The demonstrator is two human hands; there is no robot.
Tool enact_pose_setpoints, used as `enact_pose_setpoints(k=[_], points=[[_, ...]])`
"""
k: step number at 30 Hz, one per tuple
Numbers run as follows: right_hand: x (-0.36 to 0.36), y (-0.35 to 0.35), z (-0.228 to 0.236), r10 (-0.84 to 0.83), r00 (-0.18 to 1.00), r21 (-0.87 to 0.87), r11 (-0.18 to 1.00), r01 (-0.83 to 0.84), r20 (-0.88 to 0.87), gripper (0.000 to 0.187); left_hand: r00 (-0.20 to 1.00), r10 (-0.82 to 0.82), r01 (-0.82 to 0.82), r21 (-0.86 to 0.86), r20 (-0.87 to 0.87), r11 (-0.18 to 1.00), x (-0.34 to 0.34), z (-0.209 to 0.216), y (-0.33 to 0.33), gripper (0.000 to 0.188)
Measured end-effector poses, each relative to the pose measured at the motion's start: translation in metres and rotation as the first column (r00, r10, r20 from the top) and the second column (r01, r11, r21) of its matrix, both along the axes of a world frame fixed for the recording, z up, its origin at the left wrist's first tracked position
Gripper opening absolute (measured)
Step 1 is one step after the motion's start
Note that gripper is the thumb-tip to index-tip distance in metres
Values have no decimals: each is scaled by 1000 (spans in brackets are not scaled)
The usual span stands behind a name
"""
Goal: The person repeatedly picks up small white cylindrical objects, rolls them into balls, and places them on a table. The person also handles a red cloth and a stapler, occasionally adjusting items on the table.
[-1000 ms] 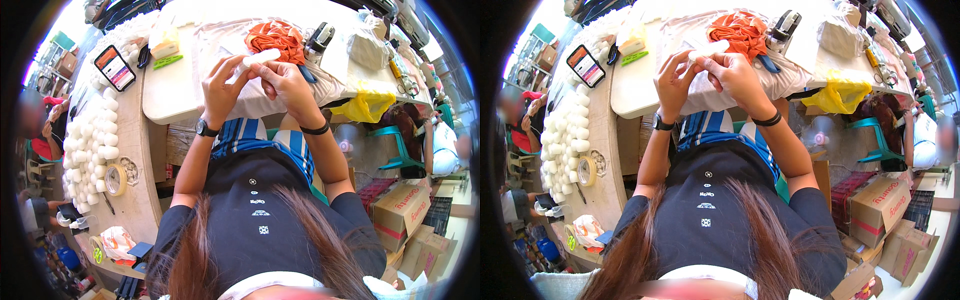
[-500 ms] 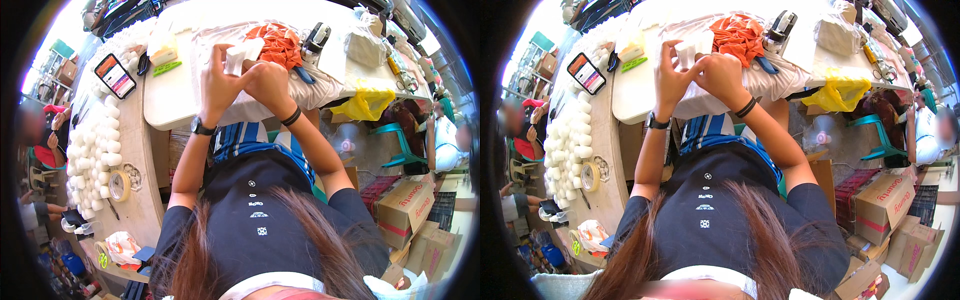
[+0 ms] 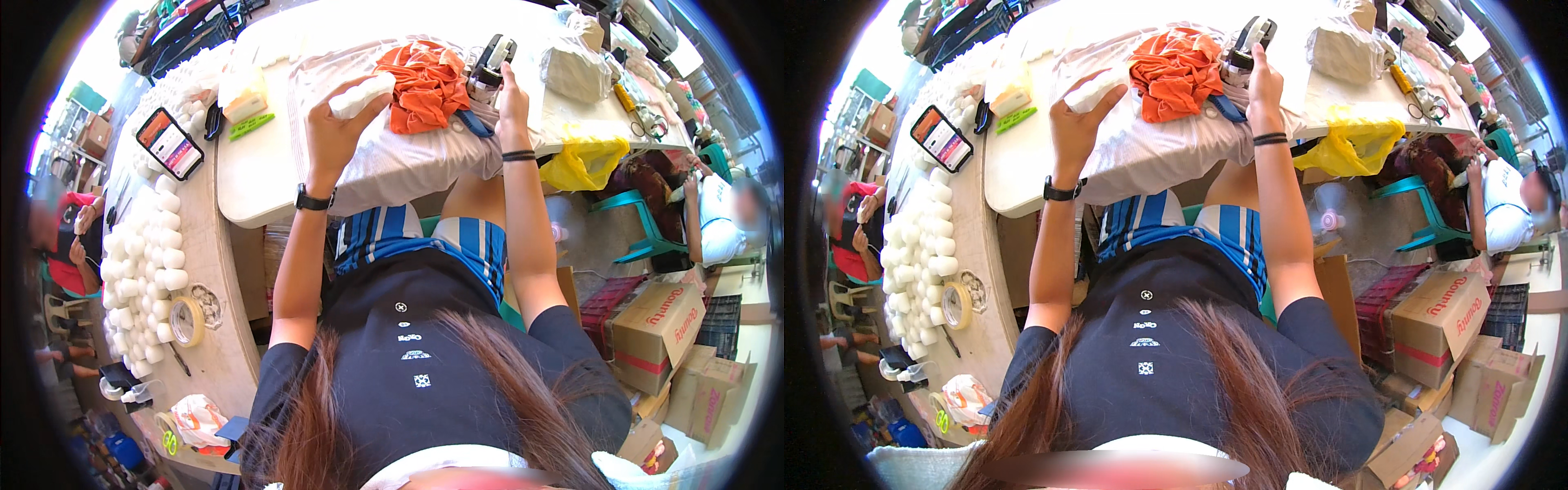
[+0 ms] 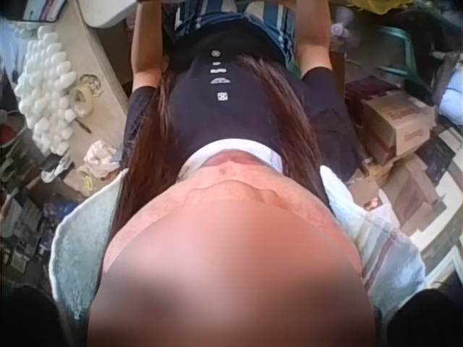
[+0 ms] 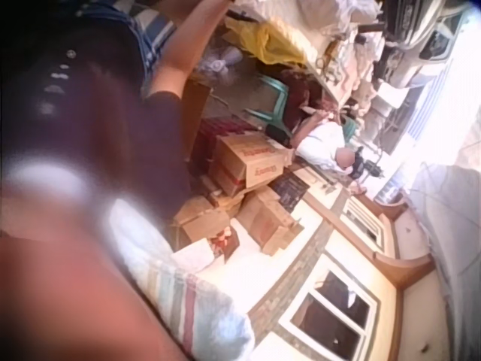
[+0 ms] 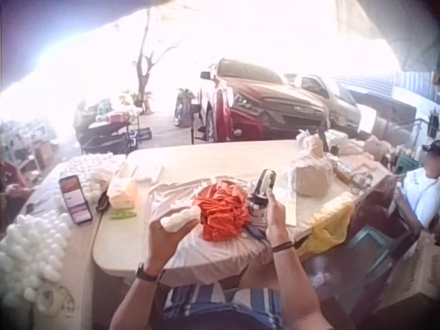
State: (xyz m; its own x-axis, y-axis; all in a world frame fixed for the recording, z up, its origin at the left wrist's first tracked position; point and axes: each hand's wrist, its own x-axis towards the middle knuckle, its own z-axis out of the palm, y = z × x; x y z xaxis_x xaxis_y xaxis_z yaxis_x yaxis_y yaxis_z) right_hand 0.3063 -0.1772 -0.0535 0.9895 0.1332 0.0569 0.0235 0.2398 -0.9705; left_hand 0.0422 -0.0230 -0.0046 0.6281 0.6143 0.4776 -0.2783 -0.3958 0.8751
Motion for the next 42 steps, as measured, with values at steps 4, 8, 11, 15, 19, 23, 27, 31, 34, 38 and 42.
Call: enact_pose_setpoints(k=[4, 8, 11, 15, 19, 23, 27, 31, 34, 38, 42], points=[[-2, 17, 20, 40, 998, 89, 995, -44, 45, 29, 1000, 11, -11, -24, -14, 1000, -5, 1, -3, 37], [-6, 18, 25, 28, 998, 128, 991, -35, 55, 26, 1000, 4, -4, -27, 24, 1000, -4, 1, -7, 36], [-20, 15, 10, -21, 986, -24, 999, 26, 167, 26, 999, 3, -2, -21, 38, 1000, 0, 0, -10, 35], [-34, 11, -21, -106, 887, -345, 895, 282, 449, 29, 1000, -1, 0, 6, 16, 1000, 2, -2, -12, 35], [-13, -9, -27, 73, 791, -484, 824, 296, 608, 27, 1000, -13, 11, 51, 26, 999, 4, -5, -12, 36], [-19, -27, -14, 160, 800, -527, 822, 217, 579, 24, 999, -20, 18, 39, 29, 999, 4, -6, -12, 35], [-70, -34, 19, 173, 745, -470, 858, 206, 644, 26, 995, 22, -40, 189, 93, 981, 1, -6, -13, 33], [-125, -21, 55, 474, 822, -118, 879, -462, 315, 27, 998, 20, -32, 219, 59, 975, -7, -6, -21, 29], [-149, -18, 72, 614, 741, -65, 780, -623, 273, 26, 997, 54, -70, 310, 58, 948, -10, -5, -25, 28], [-152, -14, 84, 700, 647, -94, 697, -711, 303, 26, 998, 28, -41, 292, 49, 956, -19, -2, -24, 30], [-140, -10, 90, 809, 474, -256, 569, -782, 348, 25, 995, -48, 18, 302, 90, 953, -27, 3, -19, 39]])
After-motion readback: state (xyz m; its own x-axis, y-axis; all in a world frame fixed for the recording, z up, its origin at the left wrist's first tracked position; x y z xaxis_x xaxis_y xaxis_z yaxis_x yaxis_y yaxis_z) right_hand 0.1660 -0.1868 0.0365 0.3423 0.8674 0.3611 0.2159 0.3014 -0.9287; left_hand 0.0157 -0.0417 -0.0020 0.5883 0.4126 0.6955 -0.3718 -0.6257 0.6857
